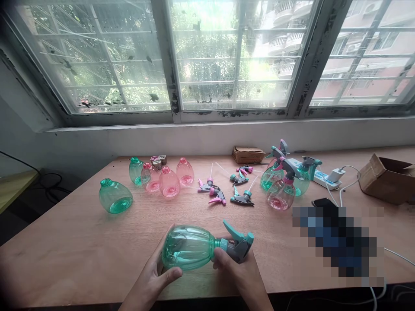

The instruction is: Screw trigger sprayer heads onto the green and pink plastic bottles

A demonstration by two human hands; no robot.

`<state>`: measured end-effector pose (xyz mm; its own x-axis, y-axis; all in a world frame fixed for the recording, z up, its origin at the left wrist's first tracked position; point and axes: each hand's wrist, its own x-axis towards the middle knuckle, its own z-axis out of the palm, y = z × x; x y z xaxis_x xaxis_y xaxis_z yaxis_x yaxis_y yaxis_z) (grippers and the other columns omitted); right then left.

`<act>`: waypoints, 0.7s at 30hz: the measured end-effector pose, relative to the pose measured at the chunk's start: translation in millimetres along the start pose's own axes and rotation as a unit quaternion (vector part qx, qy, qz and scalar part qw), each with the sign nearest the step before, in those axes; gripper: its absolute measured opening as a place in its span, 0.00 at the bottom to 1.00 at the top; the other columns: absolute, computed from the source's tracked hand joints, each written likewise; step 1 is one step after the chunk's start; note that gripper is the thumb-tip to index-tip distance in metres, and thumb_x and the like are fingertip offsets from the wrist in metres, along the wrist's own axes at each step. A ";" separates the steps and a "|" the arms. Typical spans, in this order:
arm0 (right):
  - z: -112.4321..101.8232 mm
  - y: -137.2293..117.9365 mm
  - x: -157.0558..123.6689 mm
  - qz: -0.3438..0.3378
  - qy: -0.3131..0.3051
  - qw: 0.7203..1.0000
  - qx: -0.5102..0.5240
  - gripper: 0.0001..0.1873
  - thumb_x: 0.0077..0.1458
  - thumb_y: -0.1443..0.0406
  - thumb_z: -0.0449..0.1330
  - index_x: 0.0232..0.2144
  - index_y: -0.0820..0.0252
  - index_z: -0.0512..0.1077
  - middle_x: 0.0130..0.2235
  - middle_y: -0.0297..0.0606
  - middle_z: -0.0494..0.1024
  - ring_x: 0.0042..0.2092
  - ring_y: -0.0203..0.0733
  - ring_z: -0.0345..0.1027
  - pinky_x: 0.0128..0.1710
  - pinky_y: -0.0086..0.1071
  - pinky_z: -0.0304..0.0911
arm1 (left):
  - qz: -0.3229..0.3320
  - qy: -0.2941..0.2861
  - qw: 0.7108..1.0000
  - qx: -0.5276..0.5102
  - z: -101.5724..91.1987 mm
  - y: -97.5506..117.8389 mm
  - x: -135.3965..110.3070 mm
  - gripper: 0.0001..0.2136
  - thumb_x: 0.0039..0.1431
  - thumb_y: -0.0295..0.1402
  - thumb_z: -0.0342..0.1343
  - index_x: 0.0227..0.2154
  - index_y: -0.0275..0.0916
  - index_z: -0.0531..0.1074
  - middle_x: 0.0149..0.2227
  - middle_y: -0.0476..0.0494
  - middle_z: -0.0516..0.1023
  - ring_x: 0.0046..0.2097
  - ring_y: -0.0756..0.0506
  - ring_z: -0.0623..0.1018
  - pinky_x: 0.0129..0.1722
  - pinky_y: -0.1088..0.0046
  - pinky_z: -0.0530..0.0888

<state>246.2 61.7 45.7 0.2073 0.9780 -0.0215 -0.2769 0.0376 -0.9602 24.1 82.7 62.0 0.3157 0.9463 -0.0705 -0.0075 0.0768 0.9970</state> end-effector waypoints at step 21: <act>-8.4 4.4 3.1 0.008 -0.047 0.999 0.001 0.20 0.50 0.51 0.71 0.36 0.59 0.73 0.23 0.37 0.81 0.25 0.46 0.74 0.29 0.37 0.68 | 0.007 0.014 1.000 0.022 0.0 0.9 0.8 0.47 0.52 0.39 0.70 0.70 0.53 0.49 0.73 0.46 0.54 0.72 0.33 0.55 0.71 0.53 0.54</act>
<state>253.5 63.2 39.0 0.1145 0.9934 -0.0105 -0.2821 0.0224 -0.9591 24.3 83.5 62.9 0.2884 0.9558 -0.0573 0.0305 0.0506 0.9983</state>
